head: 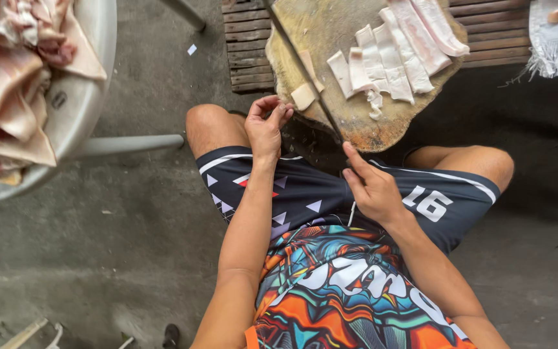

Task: The person slices pieces of raw pork skin into smaller rectangular strips using a large knife on a wooden cutting board, picking new pieces from a pile and moving finished slices to the side.

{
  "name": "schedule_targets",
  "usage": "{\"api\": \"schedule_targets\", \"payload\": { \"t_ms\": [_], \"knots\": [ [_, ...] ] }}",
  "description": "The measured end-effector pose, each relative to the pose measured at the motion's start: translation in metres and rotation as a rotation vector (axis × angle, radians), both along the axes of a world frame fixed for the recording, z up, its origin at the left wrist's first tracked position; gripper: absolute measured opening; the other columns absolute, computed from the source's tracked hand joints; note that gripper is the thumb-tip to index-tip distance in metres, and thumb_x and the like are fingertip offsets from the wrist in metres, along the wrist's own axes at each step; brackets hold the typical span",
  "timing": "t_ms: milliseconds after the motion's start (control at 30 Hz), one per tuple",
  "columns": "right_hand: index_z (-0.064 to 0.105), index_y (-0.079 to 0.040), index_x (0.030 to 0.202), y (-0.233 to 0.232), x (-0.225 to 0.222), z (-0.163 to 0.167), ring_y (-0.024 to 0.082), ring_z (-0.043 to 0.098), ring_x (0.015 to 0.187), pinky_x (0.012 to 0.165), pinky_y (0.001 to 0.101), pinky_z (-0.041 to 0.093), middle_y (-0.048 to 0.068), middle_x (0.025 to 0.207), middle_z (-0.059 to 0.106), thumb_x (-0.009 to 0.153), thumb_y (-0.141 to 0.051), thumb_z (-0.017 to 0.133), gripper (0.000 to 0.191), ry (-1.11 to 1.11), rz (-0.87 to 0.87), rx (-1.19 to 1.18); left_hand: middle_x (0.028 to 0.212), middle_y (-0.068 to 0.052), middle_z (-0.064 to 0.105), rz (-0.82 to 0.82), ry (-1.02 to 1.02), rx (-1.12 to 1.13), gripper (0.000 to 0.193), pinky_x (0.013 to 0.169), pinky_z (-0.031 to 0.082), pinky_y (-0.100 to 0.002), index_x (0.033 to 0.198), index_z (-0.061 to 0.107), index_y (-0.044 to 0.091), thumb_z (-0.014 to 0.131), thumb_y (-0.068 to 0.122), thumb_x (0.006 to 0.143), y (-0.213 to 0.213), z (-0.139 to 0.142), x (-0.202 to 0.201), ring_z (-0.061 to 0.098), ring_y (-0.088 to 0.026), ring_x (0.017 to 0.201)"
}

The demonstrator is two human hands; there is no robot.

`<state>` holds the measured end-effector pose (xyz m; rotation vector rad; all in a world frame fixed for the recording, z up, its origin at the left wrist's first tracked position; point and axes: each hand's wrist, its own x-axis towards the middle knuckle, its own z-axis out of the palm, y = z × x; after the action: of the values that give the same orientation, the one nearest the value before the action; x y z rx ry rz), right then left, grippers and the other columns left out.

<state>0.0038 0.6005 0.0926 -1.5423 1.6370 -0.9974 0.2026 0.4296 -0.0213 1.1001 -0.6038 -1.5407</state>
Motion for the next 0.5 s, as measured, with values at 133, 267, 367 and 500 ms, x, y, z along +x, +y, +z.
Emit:
{"api": "schedule_targets", "payload": {
  "t_ms": [133,267,367,500],
  "knots": [
    [0.039,-0.013,0.159,0.025,-0.017,0.023,0.02,0.064,0.072,0.069,0.0315,0.053,0.011,0.093,0.068,0.102,0.0,0.066,0.065,-0.02,0.045,-0.223,0.103,-0.011,0.065,0.001,0.021,-0.003,0.018,0.083,0.064,-0.032,0.111,0.062,-0.003,0.069,-0.005,0.095,0.008,-0.001,0.002,0.074,-0.023,0.093],
    [0.028,-0.02,0.164,0.028,-0.022,0.017,0.013,0.063,0.07,0.062,0.0235,0.053,0.001,0.086,0.065,0.106,0.005,0.064,0.073,-0.099,0.097,-0.442,0.102,-0.01,0.065,0.021,0.003,0.016,0.018,0.083,0.064,-0.033,0.111,0.062,-0.003,0.069,-0.005,0.094,0.013,0.007,0.001,0.074,-0.023,0.092],
    [0.04,-0.02,0.159,0.01,-0.003,-0.014,0.031,0.068,0.075,0.069,0.0357,0.056,0.019,0.093,0.069,0.099,-0.002,0.067,0.068,0.127,0.005,-0.3,0.103,-0.009,0.065,0.038,-0.018,0.033,0.017,0.084,0.065,-0.033,0.11,0.062,-0.003,0.069,-0.004,0.094,0.01,0.011,0.001,0.073,-0.023,0.092],
    [0.043,-0.019,0.159,-0.001,0.005,-0.044,0.04,0.071,0.088,0.077,0.0433,0.056,0.023,0.102,0.073,0.1,-0.014,0.064,0.062,0.142,0.02,0.109,0.102,-0.008,0.065,0.079,-0.028,0.003,0.017,0.081,0.063,-0.032,0.111,0.063,-0.003,0.068,-0.005,0.095,0.004,0.004,0.002,0.071,-0.019,0.09]
  ]
}}
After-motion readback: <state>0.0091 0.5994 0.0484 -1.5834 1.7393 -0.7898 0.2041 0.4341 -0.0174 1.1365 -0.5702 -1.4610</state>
